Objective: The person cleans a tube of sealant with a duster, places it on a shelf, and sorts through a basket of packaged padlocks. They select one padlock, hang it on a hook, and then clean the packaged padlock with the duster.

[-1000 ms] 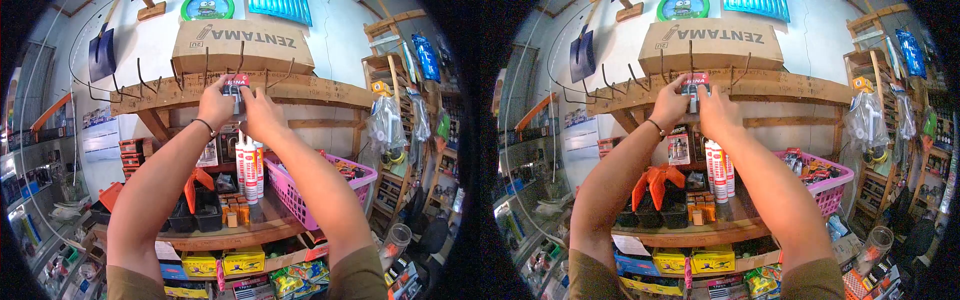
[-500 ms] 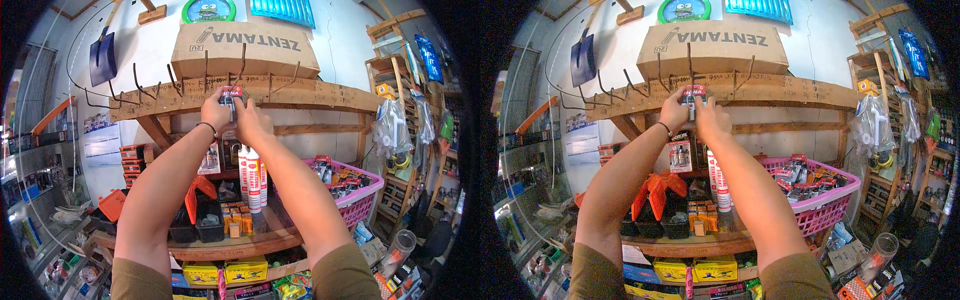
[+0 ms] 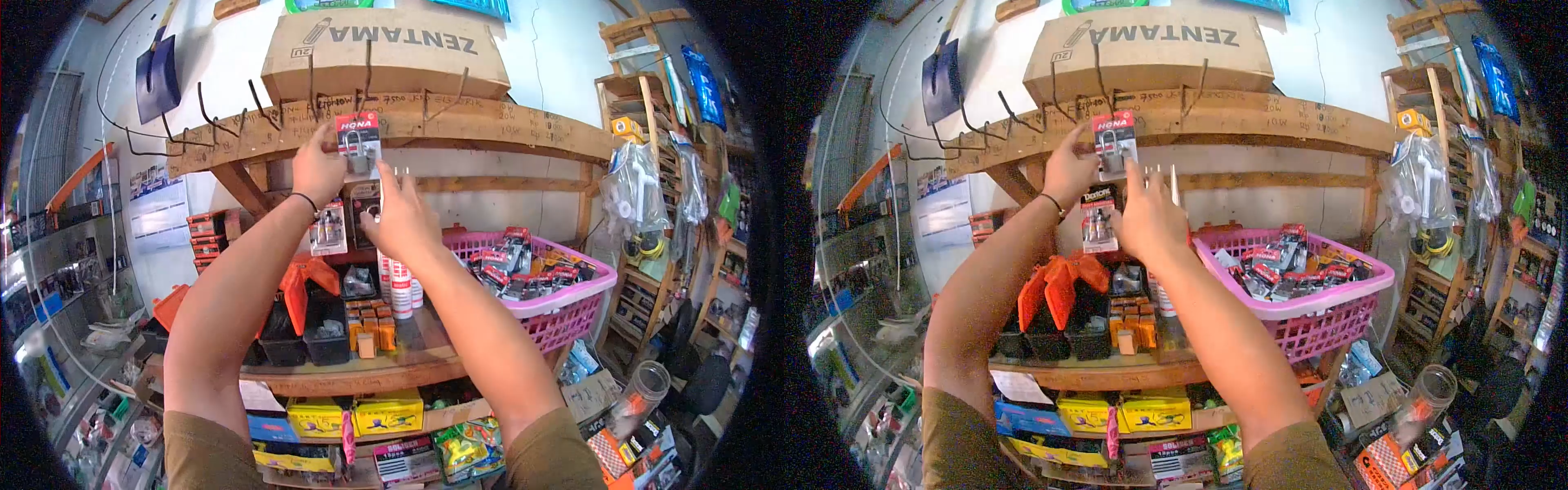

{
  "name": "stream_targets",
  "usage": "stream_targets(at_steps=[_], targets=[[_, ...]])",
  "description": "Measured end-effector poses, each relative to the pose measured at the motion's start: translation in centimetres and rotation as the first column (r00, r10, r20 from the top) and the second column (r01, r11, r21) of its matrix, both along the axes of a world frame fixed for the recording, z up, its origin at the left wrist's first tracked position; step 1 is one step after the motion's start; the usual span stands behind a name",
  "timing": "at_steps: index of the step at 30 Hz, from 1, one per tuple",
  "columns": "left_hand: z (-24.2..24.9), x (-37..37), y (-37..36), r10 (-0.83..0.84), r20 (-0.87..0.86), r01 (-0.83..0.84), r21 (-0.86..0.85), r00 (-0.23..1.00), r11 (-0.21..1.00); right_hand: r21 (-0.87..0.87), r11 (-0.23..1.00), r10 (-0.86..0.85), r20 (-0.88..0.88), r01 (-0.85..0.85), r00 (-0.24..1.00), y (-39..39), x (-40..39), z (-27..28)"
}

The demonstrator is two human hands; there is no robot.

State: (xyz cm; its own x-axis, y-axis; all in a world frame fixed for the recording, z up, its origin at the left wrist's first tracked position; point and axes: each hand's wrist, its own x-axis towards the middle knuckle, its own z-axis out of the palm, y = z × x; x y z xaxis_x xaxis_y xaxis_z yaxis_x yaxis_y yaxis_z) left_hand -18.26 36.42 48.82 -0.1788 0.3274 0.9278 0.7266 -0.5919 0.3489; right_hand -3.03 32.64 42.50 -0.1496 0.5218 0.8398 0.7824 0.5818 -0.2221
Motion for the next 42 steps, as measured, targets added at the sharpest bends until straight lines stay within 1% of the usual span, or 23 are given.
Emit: stream_targets(at_steps=[2, 3, 4, 6, 8, 10, 11, 12, 13, 14, 15, 16, 17, 18, 19, 20, 22, 25, 29, 35, 38, 40, 42], targets=[[-0.3, -0.3, -0.3, 0.034, 0.041, -0.038, 0.093, 0.999, 0.995, 0.083, 0.973, 0.223, -0.076, -0.217, 0.972, -1.1, 0.7, -1.8], [-0.9, 0.3, -1.4, 0.014, 0.09, -0.025, 0.117, 0.996, 0.993, 0.06, 0.965, 0.258, -0.093, -0.254, 0.962, -1.9, 1.1, -2.8], [-1.6, 0.8, -2.5, 0.015, 0.092, -0.025, 0.106, 0.996, 0.994, 0.12, 0.934, 0.349, -0.097, -0.337, 0.932, -2.7, 1.7, -4.1], [-3.5, 1.8, -5.2, -0.135, 0.061, 0.12, 0.199, 0.989, 0.973, 0.236, 0.839, 0.521, -0.088, -0.49, 0.849, -4.8, 2.9, -7.0], [-6.2, 3.0, -9.4, -0.115, -0.072, 0.124, 0.147, 0.991, 0.981, 0.141, 0.75, 0.659, -0.09, -0.646, 0.746, -7.2, 5.1, -10.6], [-10.5, 4.3, -14.0, -0.213, -0.134, 0.217, 0.018, 0.968, 0.976, 0.011, 0.766, 0.643, 0.0, -0.643, 0.766, -8.8, 7.7, -15.7], [-12.9, 4.6, -17.0, -0.183, -0.237, 0.162, -0.109, 0.954, 0.981, -0.191, 0.723, 0.667, -0.056, -0.664, 0.743, -9.6, 9.1, -18.5], [-15.6, 4.9, -20.1, -0.26, -0.309, 0.177, -0.273, 0.915, 0.946, -0.384, 0.642, 0.679, -0.118, -0.664, 0.725, -10.6, 10.6, -21.8], [-18.5, 4.9, -23.1, -0.349, -0.338, 0.161, -0.477, 0.874, 0.864, -0.45, 0.579, 0.683, -0.188, -0.68, 0.706, -10.7, 11.7, -26.7], [-20.8, 4.6, -25.3, -0.559, -0.259, 0.192, -0.759, 0.787, 0.622, -0.553, 0.503, 0.653, -0.26, -0.664, 0.712, -11.3, 12.9, -32.3], [-25.1, 4.8, -27.1, -0.606, 0.139, 0.396, -0.863, 0.783, 0.314, -0.704, 0.363, 0.572, -0.348, -0.61, 0.743, -12.5, 14.4, -37.2], [-31.3, 2.5, -27.1, -0.628, 0.403, 0.456, -0.886, 0.666, -0.084, -0.683, 0.402, 0.703, -0.196, -0.61, 0.683, -13.2, 15.4, -42.0], [-37.0, 2.9, -29.2, -0.385, 0.669, 0.696, -0.712, 0.637, -0.086, -0.844, 0.205, 0.532, -0.329, -0.496, 0.78, -15.5, 17.5, -47.3], [-46.7, 0.8, -30.6, 0.026, 0.892, 0.891, -0.45, 0.452, -0.055, -0.917, -0.046, 0.315, -0.389, -0.396, 0.866, -17.6, 19.4, -50.8], [-51.0, 2.9, -33.9, 0.069, 0.816, 0.77, -0.567, 0.574, 0.292, -0.914, -0.075, 0.295, -0.402, -0.399, 0.867, -18.4, 20.6, -51.7], [-57.6, 2.6, -37.6, 0.424, 0.181, 0.146, -0.983, 0.887, 0.114, -0.926, -0.1, 0.272, -0.378, -0.364, 0.885, -19.9, 22.1, -53.5], [-58.3, 2.4, -41.4, 0.416, 0.174, 0.162, -0.985, 0.893, 0.064, -0.95, -0.146, 0.236, -0.305, -0.277, 0.923, -23.1, 25.6, -55.4], [-58.6, 2.1, -46.0, 0.402, 0.191, 0.178, -0.982, 0.895, 0.07, -0.973, -0.182, 0.215, -0.181, -0.143, 0.96, -26.6, 30.1, -57.6], [-56.7, -3.2, -47.4, 0.346, 0.176, 0.124, -0.978, 0.922, 0.169, -0.988, -0.146, 0.188, -0.073, -0.046, 0.98, -27.7, 30.3, -60.8], [-53.7, -10.3, -48.8, 0.201, 0.14, 0.081, -0.959, 0.97, 0.272, -0.982, -0.16, 0.077, 0.086, 0.097, 0.993, -34.7, 28.7, -65.9], [-53.8, -10.2, -49.3, 0.127, 0.176, 0.128, -0.94, 0.976, 0.316, -0.956, -0.192, 0.028, 0.221, 0.222, 0.975, -39.4, 29.5, -64.9], [-53.0, -10.8, -49.8, 0.101, 0.177, 0.13, -0.926, 0.979, 0.355, -0.96, -0.218, -0.184, 0.22, 0.178, 0.958, -37.9, 28.0, -62.2], [-51.6, -11.6, -51.5, 0.106, 0.167, 0.114, -0.916, 0.98, 0.385, -0.955, -0.196, -0.176, 0.258, 0.223, 0.95, -37.2, 27.7, -60.8]])
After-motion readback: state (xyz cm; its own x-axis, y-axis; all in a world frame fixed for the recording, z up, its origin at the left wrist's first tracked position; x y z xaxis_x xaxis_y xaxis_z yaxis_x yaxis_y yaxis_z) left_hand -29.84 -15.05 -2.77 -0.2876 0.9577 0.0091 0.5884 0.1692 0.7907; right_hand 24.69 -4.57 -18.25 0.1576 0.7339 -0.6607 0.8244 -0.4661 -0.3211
